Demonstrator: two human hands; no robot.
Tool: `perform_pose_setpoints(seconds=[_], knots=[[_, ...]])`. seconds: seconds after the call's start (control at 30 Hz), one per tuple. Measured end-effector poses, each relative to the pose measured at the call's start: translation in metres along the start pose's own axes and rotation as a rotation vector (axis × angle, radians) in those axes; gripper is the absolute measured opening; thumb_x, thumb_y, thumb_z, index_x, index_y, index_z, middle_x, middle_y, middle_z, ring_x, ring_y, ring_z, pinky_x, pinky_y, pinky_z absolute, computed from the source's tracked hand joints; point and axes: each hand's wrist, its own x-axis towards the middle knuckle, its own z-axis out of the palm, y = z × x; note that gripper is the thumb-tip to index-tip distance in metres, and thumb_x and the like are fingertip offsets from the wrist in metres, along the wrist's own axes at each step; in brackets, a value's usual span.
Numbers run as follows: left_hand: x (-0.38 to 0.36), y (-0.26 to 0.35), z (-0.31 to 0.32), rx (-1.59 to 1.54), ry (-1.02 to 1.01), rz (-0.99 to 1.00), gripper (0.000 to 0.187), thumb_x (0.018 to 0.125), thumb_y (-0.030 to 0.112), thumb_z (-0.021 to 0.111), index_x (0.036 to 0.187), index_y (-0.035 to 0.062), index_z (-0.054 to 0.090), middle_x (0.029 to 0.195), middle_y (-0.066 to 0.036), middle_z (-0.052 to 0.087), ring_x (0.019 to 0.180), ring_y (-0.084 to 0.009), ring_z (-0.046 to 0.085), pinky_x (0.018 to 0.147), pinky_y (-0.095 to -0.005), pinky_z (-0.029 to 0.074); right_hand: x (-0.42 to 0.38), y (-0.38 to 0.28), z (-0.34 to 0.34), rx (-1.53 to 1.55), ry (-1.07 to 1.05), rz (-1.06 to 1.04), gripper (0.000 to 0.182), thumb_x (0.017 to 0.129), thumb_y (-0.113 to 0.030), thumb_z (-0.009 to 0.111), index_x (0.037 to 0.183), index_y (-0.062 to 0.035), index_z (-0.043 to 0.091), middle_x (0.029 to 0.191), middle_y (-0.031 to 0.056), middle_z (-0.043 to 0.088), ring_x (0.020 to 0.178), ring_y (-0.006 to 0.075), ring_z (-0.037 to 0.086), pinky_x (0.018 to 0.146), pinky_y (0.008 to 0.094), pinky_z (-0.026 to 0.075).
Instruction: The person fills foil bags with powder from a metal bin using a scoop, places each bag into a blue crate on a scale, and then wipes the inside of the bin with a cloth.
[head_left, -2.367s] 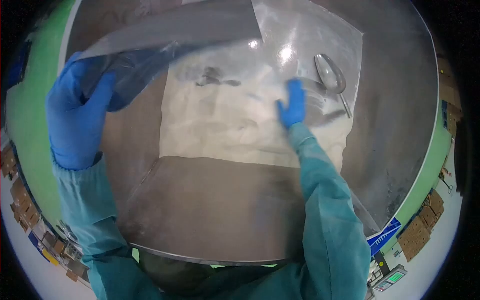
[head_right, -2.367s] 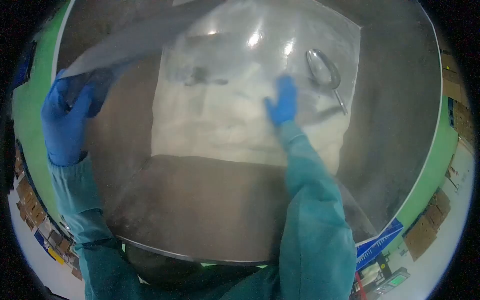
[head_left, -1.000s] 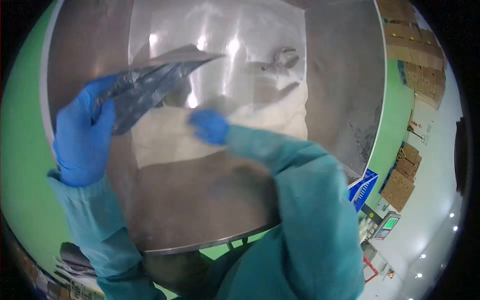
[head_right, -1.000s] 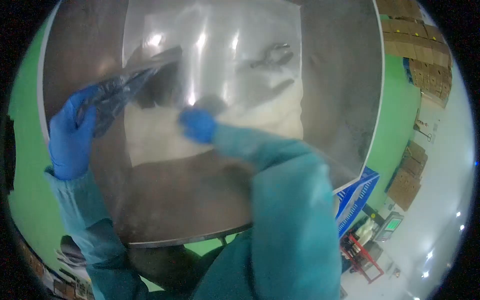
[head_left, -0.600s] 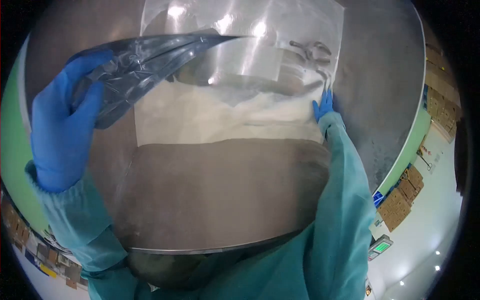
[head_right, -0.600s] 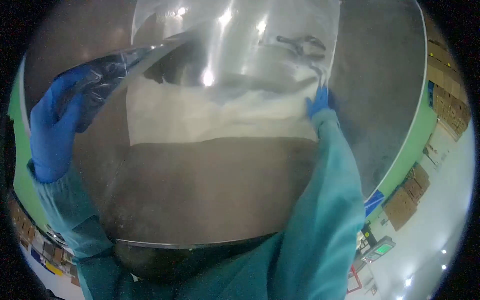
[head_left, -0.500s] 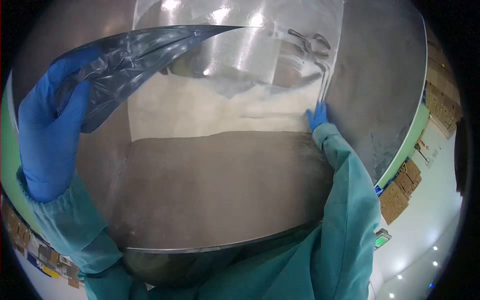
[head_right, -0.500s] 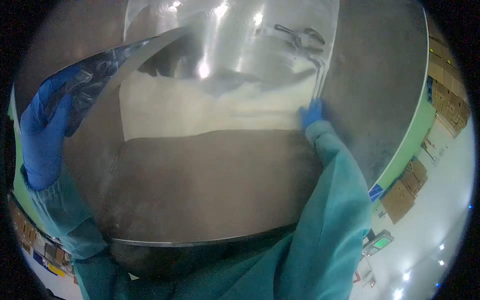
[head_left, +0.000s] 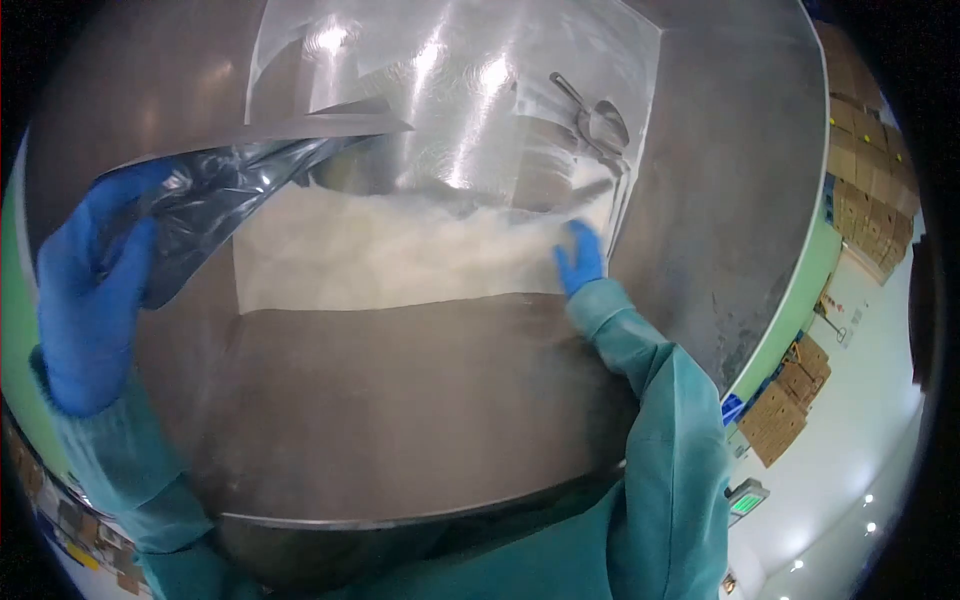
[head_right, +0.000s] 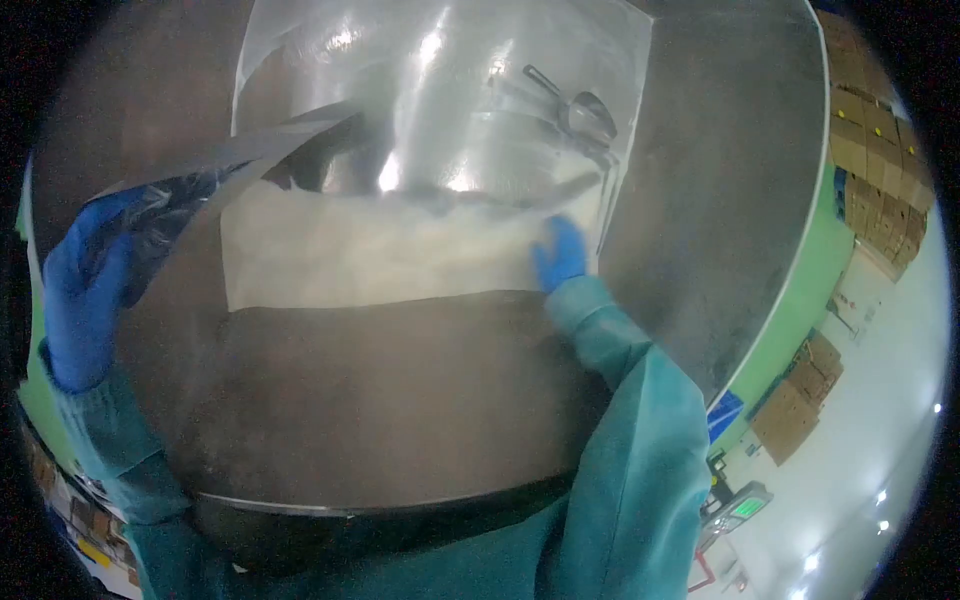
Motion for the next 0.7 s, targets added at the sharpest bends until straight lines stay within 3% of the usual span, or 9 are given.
perform_pose_setpoints(seconds=[0.07,0.2,0.27,0.33,0.43,0.47,0.57,0.63,0.7], knots=[[-0.003,-0.001,0.0,0.11,0.053,0.007,0.028,0.086,-0.004,0.049,0.113,-0.0022,0.058,0.101,-0.007,0.063,0.086,-0.0091,0.059,0.074,-0.02,0.047,0.027,0.041,-0.029,0.043,0.104,0.166,0.072,0.075,-0.021,0.069,0.136,-0.0015,0.036,0.141,0.023,0.032,0.13,0.0373,0.03,0.107,0.043,0.026],[0.014,0.004,0.004,0.194,0.133,0.312,0.02,0.077,-0.001,0.064,0.097,-0.0045,0.065,0.096,-0.015,0.066,0.083,-0.0208,0.061,0.072,-0.0288,0.048,0.042,0.042,0.011,-0.165,0.011,-0.006,0.088,0.069,-0.027,0.072,0.14,-0.0021,0.028,0.147,0.0241,0.019,0.136,0.0405,0.017,0.111,0.0474,0.018],[0.002,-0.011,-0.005,0.11,0.239,0.128,0.023,0.075,0.001,0.067,0.097,-0.0043,0.065,0.098,-0.014,0.066,0.087,-0.021,0.061,0.075,-0.0287,0.048,0.038,0.027,0.026,-0.057,-0.052,-0.021,0.094,0.068,-0.039,0.072,0.141,-0.0027,0.025,0.147,0.0239,0.017,0.137,0.0414,0.016,0.11,0.0493,0.017],[0.004,-0.025,-0.001,0.228,0.16,0.11,0.023,0.075,0.001,0.067,0.097,-0.0044,0.065,0.098,-0.014,0.066,0.088,-0.0211,0.061,0.077,-0.0286,0.048,0.043,-0.02,0.054,0.169,-0.016,-0.182,0.096,0.066,-0.043,0.073,0.141,-0.004,0.026,0.147,0.0235,0.019,0.137,0.0416,0.016,0.11,0.0504,0.018],[0.014,-0.014,-0.019,0.439,0.105,0.173,0.022,0.076,0.002,0.068,0.097,-0.0045,0.065,0.099,-0.013,0.066,0.09,-0.0212,0.061,0.078,-0.0284,0.048,0.06,-0.125,0.079,0.173,-0.171,-0.293,0.091,0.068,-0.041,0.072,0.139,-0.0054,0.03,0.144,0.0243,0.024,0.136,0.041,0.018,0.11,0.0486,0.02],[0.02,-0.017,-0.006,0.223,0.074,0.356,0.022,0.077,0.005,0.069,0.096,-0.0047,0.065,0.097,-0.014,0.066,0.087,-0.0212,0.061,0.075,-0.0272,0.048,0.062,-0.161,0.093,0.284,-0.259,-0.303,0.089,0.068,-0.043,0.072,0.139,-0.0055,0.032,0.143,0.0242,0.026,0.136,0.0401,0.02,0.11,0.0474,0.02],[0.015,-0.023,-0.011,0.278,-0.012,0.161,0.025,0.083,0.004,0.061,0.107,-0.0029,0.061,0.105,-0.014,0.063,0.096,-0.0198,0.058,0.083,-0.0285,0.046,0.058,-0.255,0.107,0.666,-0.299,-0.463,0.08,0.076,-0.039,0.068,0.14,-0.0076,0.032,0.144,0.0225,0.028,0.134,0.0382,0.025,0.108,0.0487,0.02],[0.015,-0.027,-0.005,0.25,-0.037,-0.002,0.027,0.088,0.003,0.054,0.114,-0.001,0.058,0.113,-0.012,0.06,0.105,-0.0176,0.055,0.092,-0.029,0.042,0.059,-0.274,0.101,0.741,-0.342,-0.468,0.073,0.079,-0.035,0.065,0.139,-0.0068,0.035,0.14,0.0221,0.034,0.131,0.037,0.031,0.108,0.0448,0.025],[0.017,-0.026,0.001,0.299,-0.021,0.153,0.028,0.087,-0.001,0.051,0.114,-0.0013,0.058,0.1,-0.007,0.062,0.081,-0.0096,0.055,0.07,-0.0201,0.043,0.057,-0.271,0.068,0.641,-0.279,-0.406,0.056,0.082,-0.026,0.063,0.13,-0.0037,0.045,0.127,0.0211,0.049,0.119,0.0349,0.046,0.1,0.0398,0.036]])
